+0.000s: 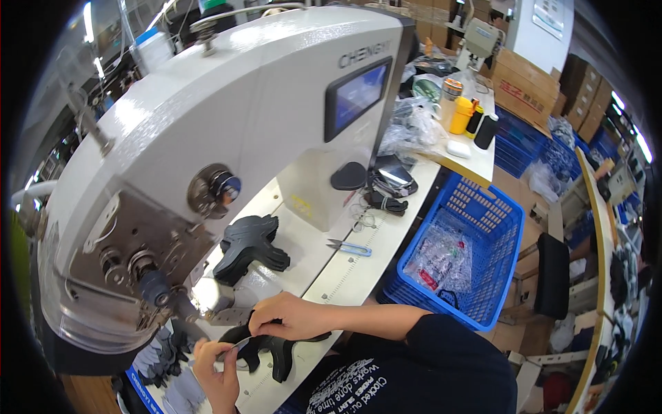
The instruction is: Sewing fabric and leather components of a shoe upper using an industrial sewing machine.
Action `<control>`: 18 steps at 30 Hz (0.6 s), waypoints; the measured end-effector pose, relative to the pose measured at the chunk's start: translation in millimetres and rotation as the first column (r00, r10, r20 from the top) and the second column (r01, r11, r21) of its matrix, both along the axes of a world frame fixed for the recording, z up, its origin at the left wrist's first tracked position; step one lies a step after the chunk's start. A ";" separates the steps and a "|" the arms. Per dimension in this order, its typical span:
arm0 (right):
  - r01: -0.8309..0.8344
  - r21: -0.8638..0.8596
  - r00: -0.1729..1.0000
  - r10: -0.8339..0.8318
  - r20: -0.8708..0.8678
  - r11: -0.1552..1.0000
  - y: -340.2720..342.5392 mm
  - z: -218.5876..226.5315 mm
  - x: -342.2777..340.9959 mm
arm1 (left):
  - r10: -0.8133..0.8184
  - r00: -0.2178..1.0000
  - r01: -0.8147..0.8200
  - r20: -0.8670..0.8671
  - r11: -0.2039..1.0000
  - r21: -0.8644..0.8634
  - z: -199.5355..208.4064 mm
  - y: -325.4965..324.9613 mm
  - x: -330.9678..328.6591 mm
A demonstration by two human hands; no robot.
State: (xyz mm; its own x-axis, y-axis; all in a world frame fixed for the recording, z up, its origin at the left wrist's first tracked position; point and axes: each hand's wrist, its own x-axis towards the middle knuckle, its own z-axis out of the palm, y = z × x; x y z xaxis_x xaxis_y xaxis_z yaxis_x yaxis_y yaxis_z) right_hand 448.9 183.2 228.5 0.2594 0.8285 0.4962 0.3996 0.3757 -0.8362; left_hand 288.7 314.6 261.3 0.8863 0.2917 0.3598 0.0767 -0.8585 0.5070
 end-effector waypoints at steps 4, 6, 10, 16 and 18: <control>-0.103 -0.008 0.980 0.100 -0.174 0.995 4.5 6.1 -4.5 | 0.158 0.973 -0.089 0.171 0.931 -0.353 -5.6 -4.9 -1.5; -0.074 -0.013 0.987 0.072 -0.146 0.997 7.0 4.7 -4.5 | 0.325 0.928 -0.176 0.181 0.812 -0.556 -0.8 -8.2 2.4; 0.171 -0.026 0.973 -0.173 -0.154 0.985 2.4 5.1 -3.5 | 0.119 0.993 -0.101 0.019 0.907 -0.408 -0.9 4.0 16.4; 0.235 -0.014 0.935 -0.230 -0.268 0.972 13.1 -5.6 -14.3 | 0.131 0.991 -0.080 0.029 0.752 -0.654 -2.0 0.0 13.5; 0.246 -0.009 0.917 -0.236 -0.322 0.969 16.4 -8.8 -19.9 | 0.095 0.995 -0.062 0.006 0.690 -0.721 -3.2 1.1 10.3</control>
State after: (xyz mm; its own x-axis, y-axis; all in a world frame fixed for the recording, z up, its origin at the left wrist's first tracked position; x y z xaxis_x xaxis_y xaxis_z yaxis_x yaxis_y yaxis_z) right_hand 429.0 199.6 219.7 0.5981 0.7064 0.3785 0.1959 0.3291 -0.9238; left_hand 299.0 315.7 258.1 0.8381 0.5437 0.0440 0.0927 -0.2214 0.9708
